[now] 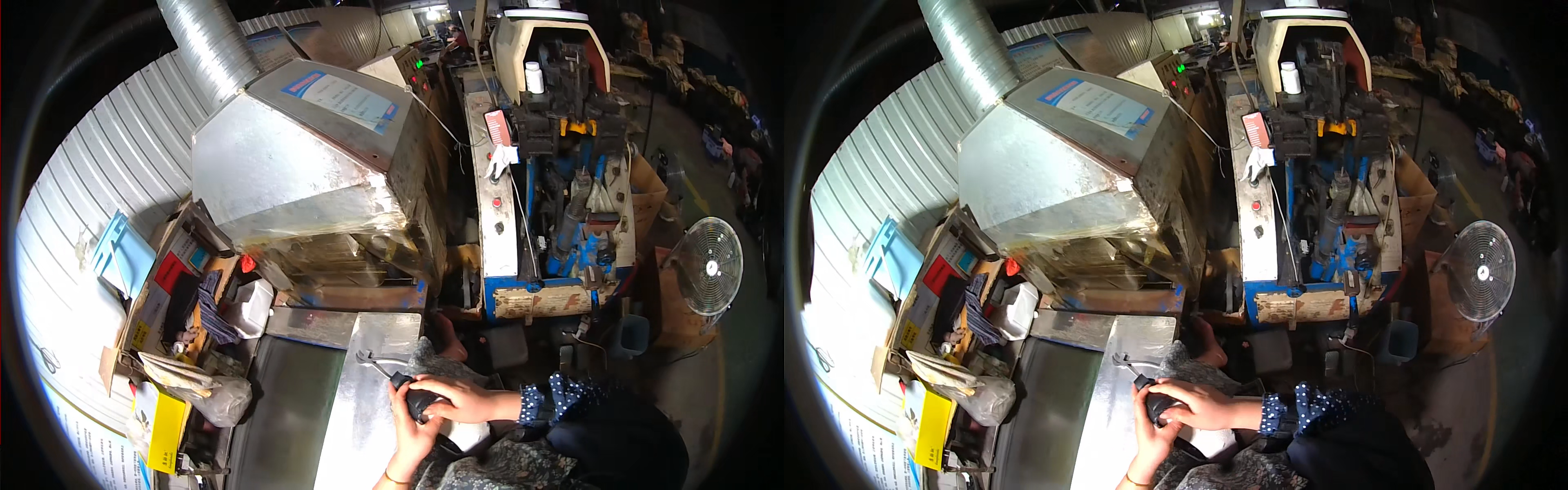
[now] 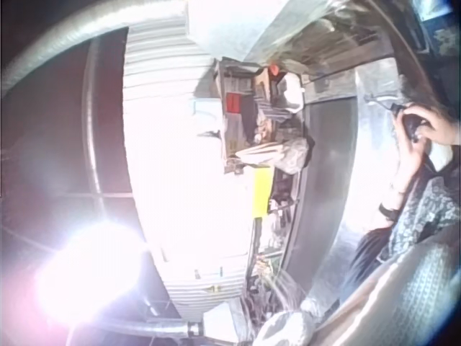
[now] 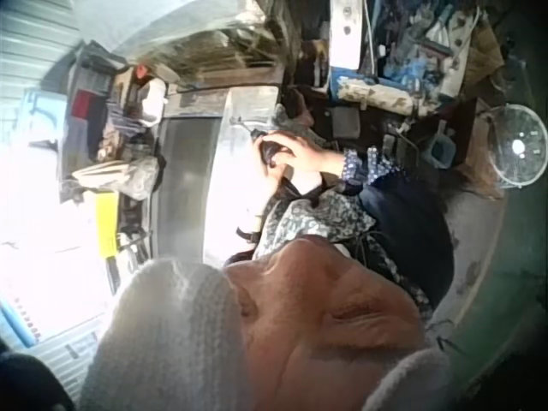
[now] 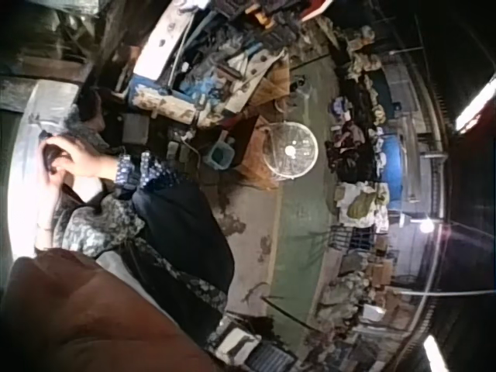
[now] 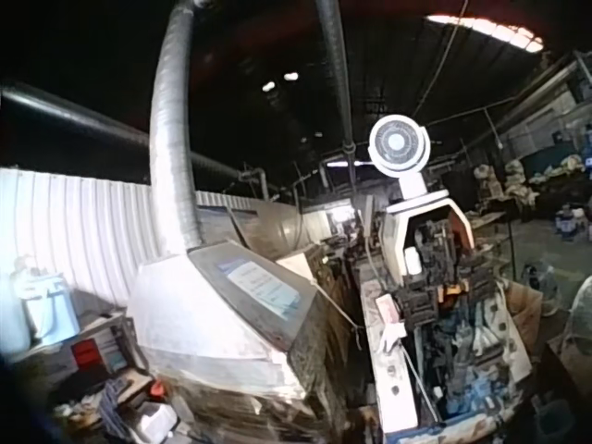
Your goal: Assembling shoe components and using machinery to process them in a factory setting.
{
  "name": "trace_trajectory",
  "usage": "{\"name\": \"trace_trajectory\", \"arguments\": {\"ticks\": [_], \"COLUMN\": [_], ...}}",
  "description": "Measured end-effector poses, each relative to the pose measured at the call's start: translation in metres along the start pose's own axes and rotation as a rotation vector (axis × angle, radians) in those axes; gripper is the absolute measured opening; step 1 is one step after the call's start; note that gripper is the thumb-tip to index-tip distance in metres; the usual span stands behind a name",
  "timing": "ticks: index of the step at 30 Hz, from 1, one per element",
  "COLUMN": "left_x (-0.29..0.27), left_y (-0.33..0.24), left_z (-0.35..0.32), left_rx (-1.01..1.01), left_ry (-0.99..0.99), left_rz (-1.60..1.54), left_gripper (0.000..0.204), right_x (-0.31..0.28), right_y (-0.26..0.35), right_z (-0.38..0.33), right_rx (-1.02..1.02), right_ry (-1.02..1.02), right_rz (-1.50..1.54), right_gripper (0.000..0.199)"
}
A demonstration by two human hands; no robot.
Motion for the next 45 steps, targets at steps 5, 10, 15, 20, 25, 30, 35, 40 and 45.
{"name": "trace_trajectory", "arguments": {"ticks": [5, 10, 15, 20, 25, 30, 35, 40, 45], "left_x": [-0.015, -0.017, -0.016, -0.008, -0.001, 0.007, 0.011, 0.018, -0.029], "left_y": [-0.022, -0.001, 0.028, 0.048, 0.052, 0.045, 0.028, 0.031, 0.006], "left_z": [0.010, 0.033, -0.001, -0.023, -0.013, -0.004, -0.002, -0.028, -0.020], "left_rx": [0.180, -0.146, -0.358, -0.332, -0.316, -0.381, -0.306, -0.581, -0.318], "left_ry": [-0.089, 0.006, -0.002, -0.026, -0.043, 0.073, 0.150, -0.221, -0.078], "left_rz": [0.153, -0.305, -0.386, -0.527, -0.513, -0.342, -0.294, -1.098, 0.835], "left_gripper": [0.077, 0.067, 0.064, 0.066, 0.065, 0.066, 0.065, 0.052, 0.044], "right_x": [0.009, -0.022, 0.013, 0.049, 0.035, 0.020, 0.026, 0.046, 0.070], "right_y": [-0.041, -0.049, -0.104, -0.090, -0.034, -0.053, -0.071, -0.084, -0.065], "right_z": [-0.068, -0.061, -0.066, -0.070, -0.038, -0.047, -0.100, -0.082, -0.066], "right_rx": [0.640, 0.351, 0.989, 0.708, 0.139, 0.510, 0.790, 0.849, 0.700], "right_ry": [0.155, -0.182, -0.108, 0.226, 0.213, 0.425, 0.159, 0.041, 0.160], "right_rz": [0.060, 0.091, 0.748, -0.055, -0.582, -0.515, 0.461, 0.491, -0.034], "right_gripper": [0.055, 0.031, 0.057, 0.054, 0.044, 0.060, 0.067, 0.069, 0.076]}}
Point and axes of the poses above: each hand's wrist, its own z-axis towards the middle knuckle, its own x-axis out of the palm, y = z × x, the point moved 8 cm from there along z, towards the middle knuckle, and after that the axes turned 5 degrees about -y, right-handed, at the moved point
